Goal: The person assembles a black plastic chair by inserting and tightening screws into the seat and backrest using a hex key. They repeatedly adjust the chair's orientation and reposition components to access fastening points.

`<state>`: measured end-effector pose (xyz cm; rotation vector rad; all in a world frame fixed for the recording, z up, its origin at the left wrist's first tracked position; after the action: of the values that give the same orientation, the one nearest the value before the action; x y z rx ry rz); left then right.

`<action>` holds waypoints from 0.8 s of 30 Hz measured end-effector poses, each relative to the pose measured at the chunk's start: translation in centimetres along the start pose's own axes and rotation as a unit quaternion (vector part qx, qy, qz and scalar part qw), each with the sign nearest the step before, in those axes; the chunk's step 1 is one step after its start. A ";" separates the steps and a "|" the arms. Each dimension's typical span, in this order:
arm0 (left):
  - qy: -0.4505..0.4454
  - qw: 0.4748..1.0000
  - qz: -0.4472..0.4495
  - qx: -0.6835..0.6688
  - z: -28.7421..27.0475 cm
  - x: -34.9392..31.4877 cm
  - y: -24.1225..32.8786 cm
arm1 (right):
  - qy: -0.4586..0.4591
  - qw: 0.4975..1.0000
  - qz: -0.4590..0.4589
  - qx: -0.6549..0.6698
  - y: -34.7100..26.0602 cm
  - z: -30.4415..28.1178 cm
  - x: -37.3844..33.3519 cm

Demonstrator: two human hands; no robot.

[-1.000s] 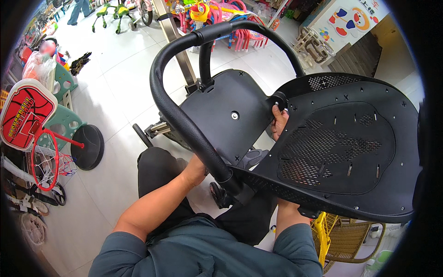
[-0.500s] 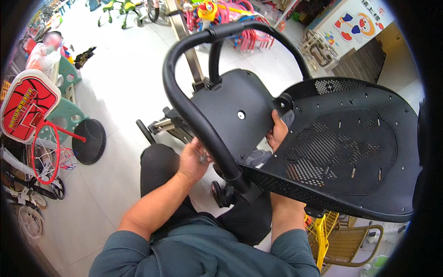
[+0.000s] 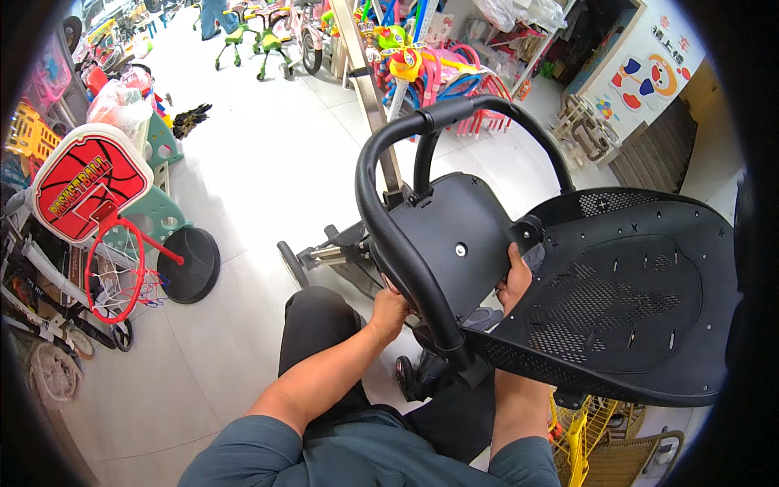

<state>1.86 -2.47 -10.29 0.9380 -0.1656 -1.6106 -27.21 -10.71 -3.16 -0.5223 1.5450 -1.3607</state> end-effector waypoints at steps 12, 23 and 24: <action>-0.036 0.999 0.029 0.023 -0.1 0.8 -0.1 | 0.005 1.000 0.000 -0.005 0.2 -0.4 0.1; -0.054 0.889 0.279 0.360 -1.8 3.0 -1.0 | 0.017 0.999 -0.030 0.008 0.7 -0.1 -0.1; -0.044 0.887 0.279 0.365 -1.8 2.9 -1.0 | 0.045 0.999 -0.023 0.001 0.9 -0.3 -0.1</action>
<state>2.34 -4.01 -13.47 1.2300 -1.0672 -1.0365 -27.19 -10.22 -3.97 -0.5050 1.6131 -1.4383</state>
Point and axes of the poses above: each hand's wrist, its own x-axis towards the middle knuckle, its own z-axis out of the palm, y = z × x, the point moved 1 cm from there along x, towards the middle knuckle, and after that the axes turned 11 degrees about y, right-handed, at the moved point
